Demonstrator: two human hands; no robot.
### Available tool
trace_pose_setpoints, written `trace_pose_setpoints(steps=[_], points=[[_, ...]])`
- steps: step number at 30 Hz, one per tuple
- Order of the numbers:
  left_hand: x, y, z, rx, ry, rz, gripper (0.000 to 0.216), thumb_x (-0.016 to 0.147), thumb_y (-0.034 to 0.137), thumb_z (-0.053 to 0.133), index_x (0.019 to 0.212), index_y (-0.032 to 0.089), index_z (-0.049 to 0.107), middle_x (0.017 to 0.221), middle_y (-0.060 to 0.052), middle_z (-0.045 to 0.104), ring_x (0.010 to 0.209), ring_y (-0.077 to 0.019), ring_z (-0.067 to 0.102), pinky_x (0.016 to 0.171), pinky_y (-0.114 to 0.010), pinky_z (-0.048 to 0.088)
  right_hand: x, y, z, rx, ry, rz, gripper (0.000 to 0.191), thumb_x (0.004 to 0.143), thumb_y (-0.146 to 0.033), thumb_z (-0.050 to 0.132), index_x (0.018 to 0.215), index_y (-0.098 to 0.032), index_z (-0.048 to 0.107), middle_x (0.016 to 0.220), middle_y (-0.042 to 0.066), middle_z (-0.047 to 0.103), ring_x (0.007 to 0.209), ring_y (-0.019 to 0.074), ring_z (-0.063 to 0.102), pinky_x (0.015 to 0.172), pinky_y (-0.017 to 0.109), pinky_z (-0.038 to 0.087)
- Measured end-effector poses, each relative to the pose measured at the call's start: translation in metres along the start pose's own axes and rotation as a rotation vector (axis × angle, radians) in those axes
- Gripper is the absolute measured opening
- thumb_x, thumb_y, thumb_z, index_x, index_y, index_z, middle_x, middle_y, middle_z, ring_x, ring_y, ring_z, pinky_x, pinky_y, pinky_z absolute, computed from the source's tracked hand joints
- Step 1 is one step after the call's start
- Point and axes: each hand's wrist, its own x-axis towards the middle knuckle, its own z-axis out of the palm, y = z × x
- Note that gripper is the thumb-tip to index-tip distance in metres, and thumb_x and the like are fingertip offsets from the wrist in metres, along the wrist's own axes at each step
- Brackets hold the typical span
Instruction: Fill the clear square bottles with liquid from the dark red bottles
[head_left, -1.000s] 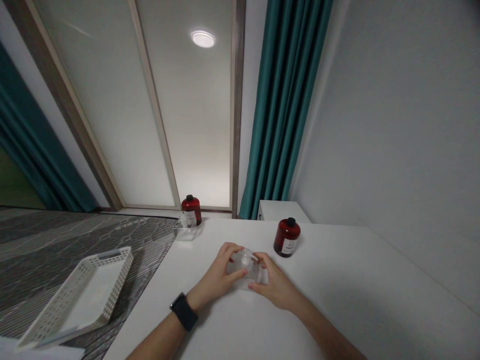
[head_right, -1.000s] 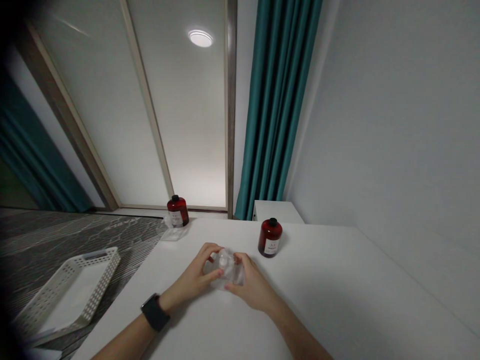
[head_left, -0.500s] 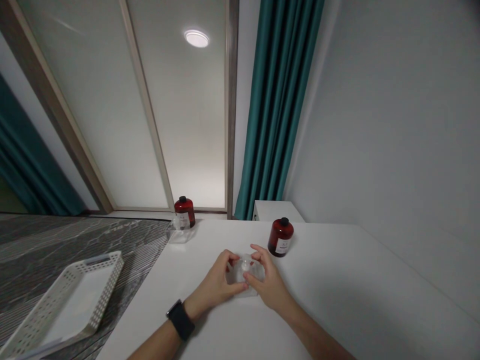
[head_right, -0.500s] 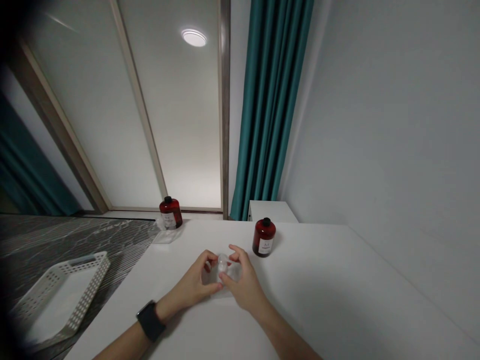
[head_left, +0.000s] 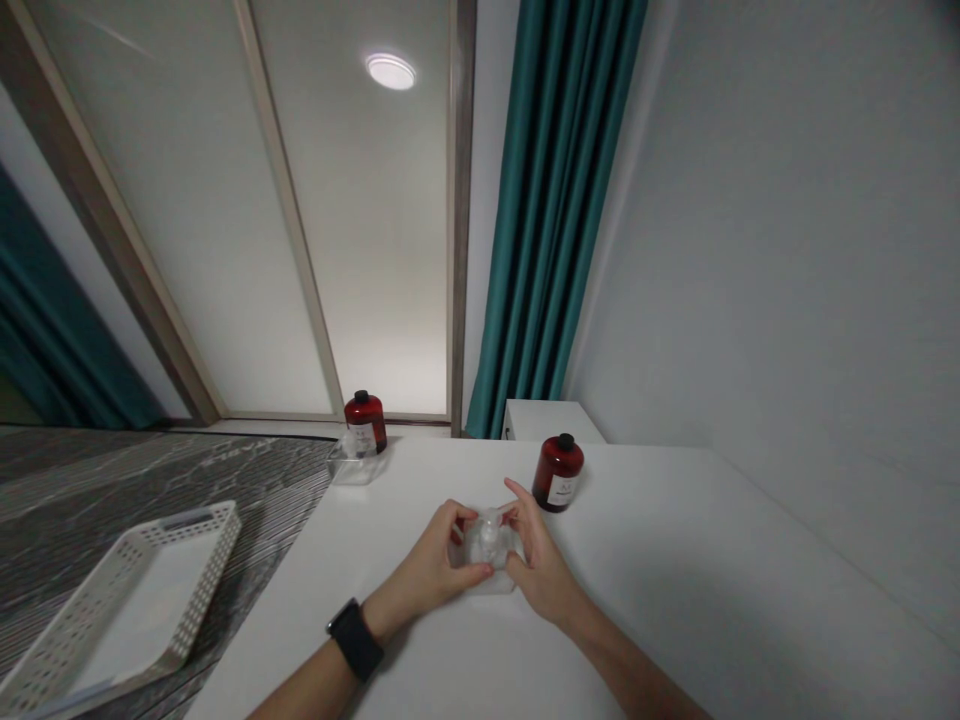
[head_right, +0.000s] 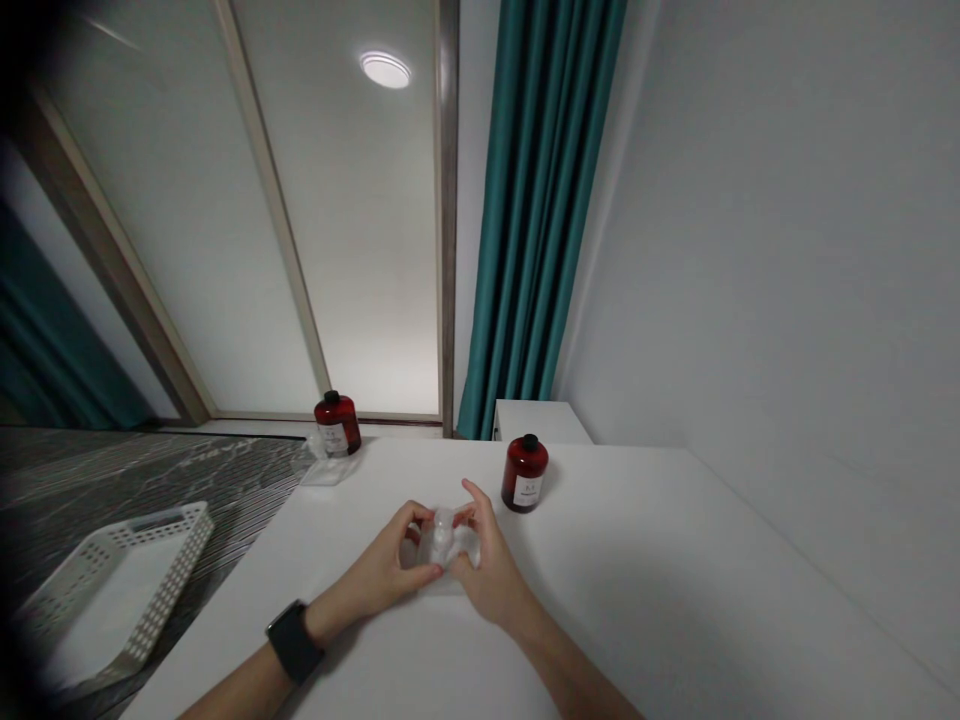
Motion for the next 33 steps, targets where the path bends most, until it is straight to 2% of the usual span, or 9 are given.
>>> trace_pose_setpoints(steps=[4,8,13,15,18,22,25,30,33], points=[[-0.001,0.002,0.0,-0.016,0.004,0.005,0.042,0.072,0.024,0.075,0.107,0.02,0.052,0.107,-0.005,0.06,0.096,-0.0226,0.056,0.085,-0.035,0.047,-0.001,-0.005,0.001,0.009,-0.068,0.009,0.086,0.071,-0.007,0.05,0.151,-0.027,0.026,0.12,0.006,0.059,0.112,0.0221,0.059,0.103,0.041,0.044],[-0.001,0.001,0.0,-0.011,0.015,0.004,0.042,0.072,0.024,0.076,0.106,0.02,0.053,0.106,-0.006,0.06,0.094,-0.0216,0.055,0.084,-0.035,0.048,0.0,-0.009,0.002,-0.085,0.015,-0.035,0.075,0.079,-0.018,0.058,0.148,-0.024,0.03,0.116,0.007,0.058,0.111,0.023,0.058,0.109,0.045,0.038],[0.0,0.001,0.0,-0.023,0.007,0.013,0.042,0.074,0.027,0.075,0.108,0.02,0.053,0.107,-0.006,0.06,0.095,-0.022,0.056,0.084,-0.035,0.047,-0.001,-0.013,0.002,-0.06,-0.066,-0.004,0.071,0.083,-0.021,0.058,0.148,-0.025,0.028,0.124,0.008,0.059,0.118,0.0236,0.057,0.11,0.045,0.037],[0.0,0.002,0.0,-0.028,0.003,0.012,0.041,0.074,0.028,0.075,0.108,0.019,0.053,0.106,-0.006,0.06,0.093,-0.0219,0.056,0.083,-0.035,0.046,-0.001,-0.013,0.002,-0.084,-0.054,0.005,0.069,0.083,-0.021,0.059,0.146,-0.025,0.033,0.126,0.009,0.057,0.121,0.0239,0.055,0.111,0.045,0.036],[0.0,0.003,-0.001,-0.018,-0.002,0.003,0.041,0.074,0.028,0.075,0.107,0.02,0.052,0.104,-0.005,0.059,0.093,-0.0221,0.055,0.084,-0.035,0.046,0.0,-0.01,0.002,-0.109,0.0,-0.033,0.065,0.085,-0.023,0.059,0.146,-0.024,0.035,0.117,0.007,0.059,0.114,0.0231,0.058,0.11,0.044,0.038],[-0.001,0.002,-0.001,-0.021,-0.015,-0.003,0.044,0.073,0.026,0.076,0.109,0.02,0.052,0.107,-0.006,0.06,0.096,-0.0226,0.055,0.085,-0.035,0.046,0.0,-0.008,0.001,-0.056,-0.043,-0.012,0.065,0.089,-0.024,0.055,0.149,-0.025,0.03,0.12,0.008,0.062,0.116,0.0231,0.059,0.108,0.044,0.04],[-0.001,0.003,-0.001,-0.013,-0.011,-0.002,0.043,0.072,0.024,0.075,0.109,0.02,0.052,0.107,-0.006,0.06,0.096,-0.0224,0.055,0.084,-0.035,0.046,-0.001,-0.007,0.001,-0.073,-0.035,0.013,0.066,0.087,-0.022,0.057,0.148,-0.026,0.034,0.127,0.009,0.058,0.122,0.024,0.056,0.111,0.044,0.039],[-0.001,0.003,-0.001,-0.006,-0.01,0.003,0.042,0.073,0.025,0.076,0.108,0.02,0.053,0.105,-0.006,0.059,0.096,-0.0228,0.055,0.084,-0.035,0.046,0.001,-0.002,0.002,-0.079,0.01,-0.009,0.069,0.088,-0.027,0.06,0.15,-0.026,0.03,0.119,0.007,0.059,0.115,0.0227,0.059,0.112,0.045,0.037],[-0.001,0.001,-0.001,-0.015,-0.017,-0.009,0.044,0.072,0.025,0.076,0.109,0.019,0.052,0.107,-0.006,0.059,0.097,-0.0231,0.055,0.085,-0.035,0.046,0.002,-0.001,0.001,-0.01,-0.041,0.008,0.071,0.089,-0.031,0.059,0.151,-0.027,0.026,0.127,0.009,0.059,0.125,0.0238,0.055,0.114,0.047,0.034]])
